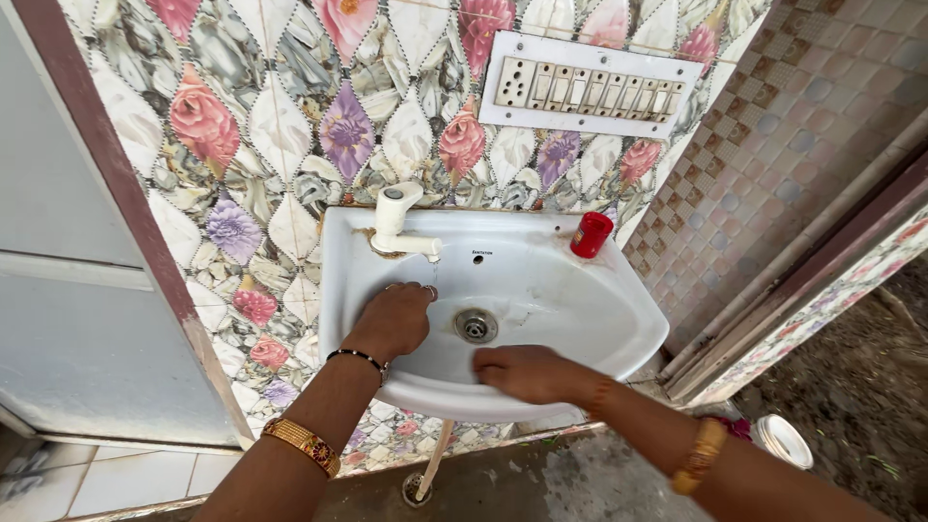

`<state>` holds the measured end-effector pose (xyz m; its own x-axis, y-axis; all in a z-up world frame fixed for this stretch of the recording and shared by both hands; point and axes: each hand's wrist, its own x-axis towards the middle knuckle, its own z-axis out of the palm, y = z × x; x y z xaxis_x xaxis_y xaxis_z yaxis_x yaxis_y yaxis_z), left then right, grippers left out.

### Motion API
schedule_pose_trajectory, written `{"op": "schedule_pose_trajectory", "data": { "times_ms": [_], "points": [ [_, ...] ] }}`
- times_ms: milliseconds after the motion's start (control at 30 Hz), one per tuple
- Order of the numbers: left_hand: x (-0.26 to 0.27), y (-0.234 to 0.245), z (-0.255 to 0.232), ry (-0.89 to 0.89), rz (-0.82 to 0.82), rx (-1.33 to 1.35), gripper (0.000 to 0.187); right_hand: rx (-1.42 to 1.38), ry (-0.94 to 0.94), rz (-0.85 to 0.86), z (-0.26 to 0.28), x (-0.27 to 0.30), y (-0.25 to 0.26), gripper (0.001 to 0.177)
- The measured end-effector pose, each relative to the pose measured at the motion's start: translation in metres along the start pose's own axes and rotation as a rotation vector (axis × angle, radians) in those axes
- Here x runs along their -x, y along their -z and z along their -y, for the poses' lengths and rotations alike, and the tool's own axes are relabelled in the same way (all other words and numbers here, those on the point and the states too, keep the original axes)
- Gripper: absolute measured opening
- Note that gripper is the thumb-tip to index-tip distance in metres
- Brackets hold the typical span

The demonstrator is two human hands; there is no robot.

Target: The person cleans a small white sink by hand, using a piece of grey material and a red cup to scrub and rinse the interior surface and fixtures.

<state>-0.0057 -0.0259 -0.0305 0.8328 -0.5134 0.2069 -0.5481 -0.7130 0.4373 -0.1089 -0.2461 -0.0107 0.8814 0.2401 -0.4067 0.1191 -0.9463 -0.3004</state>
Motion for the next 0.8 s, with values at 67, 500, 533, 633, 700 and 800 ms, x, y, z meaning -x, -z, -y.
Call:
{"op": "schedule_pose_trajectory", "data": {
  "times_ms": [67,500,533,633,700,800],
  "points": [
    [-0.001,-0.001,0.003,0.014,0.02,0.01,0.047,0.15,-0.013,-0.122,-0.036,0.032,0.013,0.029],
    [-0.017,-0.019,0.003,0.007,0.139,0.165,0.051,0.132,0.395,-1.171,0.106,0.054,-0.082,0.03],
    [-0.019,-0.016,0.003,0.062,0.192,0.223,0.05,0.183,0.408,-1.197,0.107,0.053,-0.085,0.033],
    [-0.005,-0.014,-0.008,0.041,0.234,0.246,0.042,0.346,0.451,-1.274,0.075,0.037,-0.098,0.038],
    [0.009,-0.006,-0.014,0.037,0.274,0.22,0.038,0.45,0.467,-1.336,0.031,0.033,-0.107,0.037],
    [0.022,-0.002,-0.026,0.085,0.293,0.171,0.035,0.399,0.478,-1.4,-0.041,0.04,-0.1,0.029]
  ]
}}
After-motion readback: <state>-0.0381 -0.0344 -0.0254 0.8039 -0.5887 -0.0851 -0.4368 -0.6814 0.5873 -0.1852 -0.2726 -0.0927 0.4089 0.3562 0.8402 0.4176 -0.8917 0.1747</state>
